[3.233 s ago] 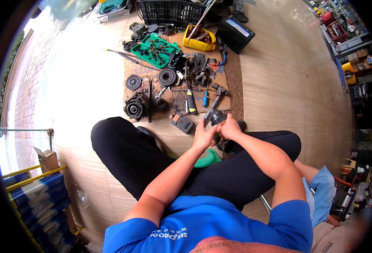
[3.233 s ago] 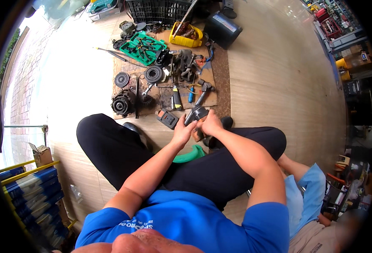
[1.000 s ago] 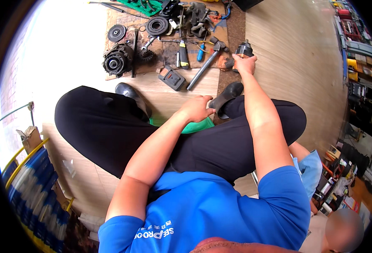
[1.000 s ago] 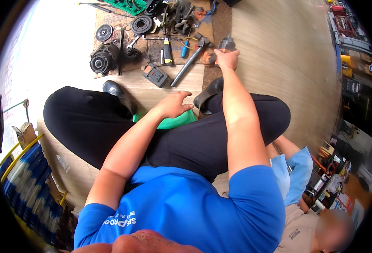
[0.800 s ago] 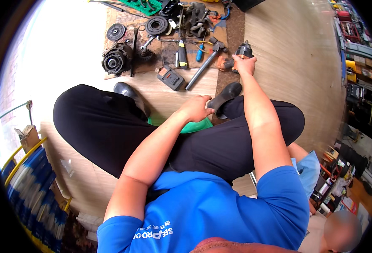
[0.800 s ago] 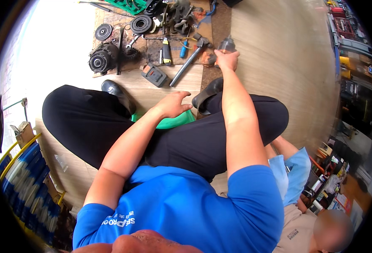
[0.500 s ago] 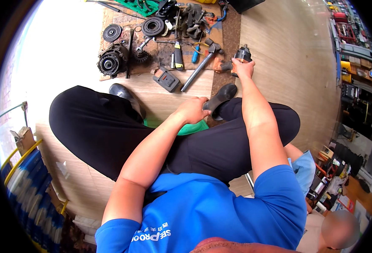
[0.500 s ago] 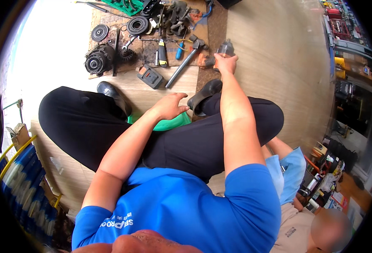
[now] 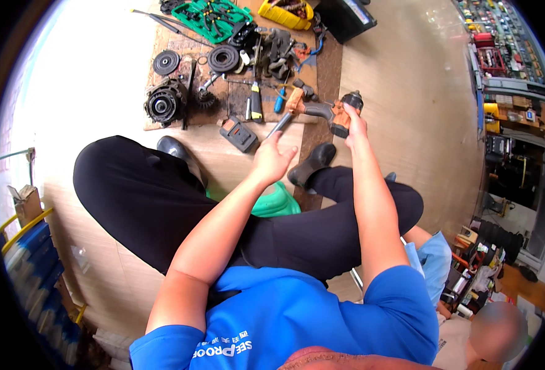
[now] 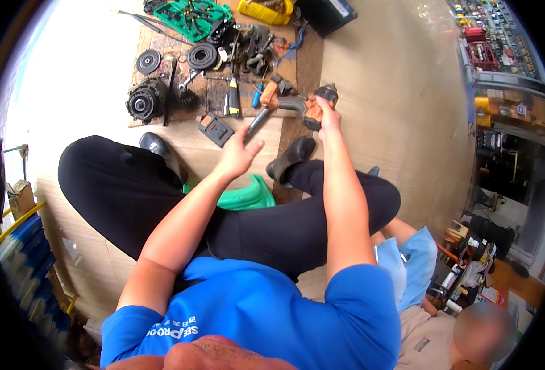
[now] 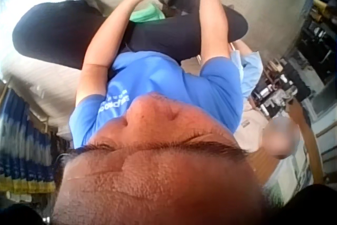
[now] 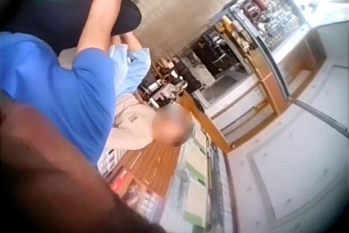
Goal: The person uses a cordless impact wrench to disassemble motor parts on the floor and then uses a digital multimeter to test electrical leads on the components.
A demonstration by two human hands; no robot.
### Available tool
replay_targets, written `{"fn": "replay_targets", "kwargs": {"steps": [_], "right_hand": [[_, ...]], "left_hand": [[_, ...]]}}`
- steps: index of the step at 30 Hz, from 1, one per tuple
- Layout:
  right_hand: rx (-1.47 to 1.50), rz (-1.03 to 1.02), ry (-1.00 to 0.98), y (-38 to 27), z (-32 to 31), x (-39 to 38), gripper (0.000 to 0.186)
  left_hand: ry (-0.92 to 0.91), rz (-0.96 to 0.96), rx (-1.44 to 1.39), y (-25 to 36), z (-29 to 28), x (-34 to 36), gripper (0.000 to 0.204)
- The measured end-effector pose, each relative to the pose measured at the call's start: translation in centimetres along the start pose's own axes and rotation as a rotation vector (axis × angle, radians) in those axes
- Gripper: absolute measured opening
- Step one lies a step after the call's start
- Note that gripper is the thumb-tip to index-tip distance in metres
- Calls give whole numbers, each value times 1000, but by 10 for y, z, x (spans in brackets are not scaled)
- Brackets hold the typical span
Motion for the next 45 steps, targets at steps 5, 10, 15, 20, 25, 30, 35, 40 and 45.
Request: {"fn": "replay_targets", "kwargs": {"steps": [5,10,15,20,25,30,35,40,45], "right_hand": [[438,10,-577,-29,0,-49,55],[615,79,-830,-42,18,-122,83],[582,146,-879,-19,32,-139,82],[555,214,-815,2,35,-121,72],[514,188,-900,-8,32,-108,90],[386,-43,-845,-38,25,-103,111],[430,-200,-833,-55,-7,-88,102],[415,-434,-695,-73,-20,-92,93],[443,-463,-750,-78,-23,-98,86]], "left_hand": [[-86,-72,-681,10,-10,18,96],[-356,208,-940,85,-46,-27,101],[-522,301,-912,85,-60,-60,92],[-652,184,-1024,88,-74,-70,98],[-718,209,-1175,91,-76,-72,112],[-778,187,-1092,93,-83,-67,108],[-725,156,-957,86,-76,-60,91],[-346,289,-990,88,-76,-67,51],[-239,445,-710,97,-77,-72,18]]}}
Point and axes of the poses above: each hand's wrist, its own x-axis towards the middle knuckle, its own z-axis out of the palm, y = z × x, the point moved 1 cm from there along x, towards the middle knuckle, and after that the axes turned 6 degrees about y, right-handed, at the moved point
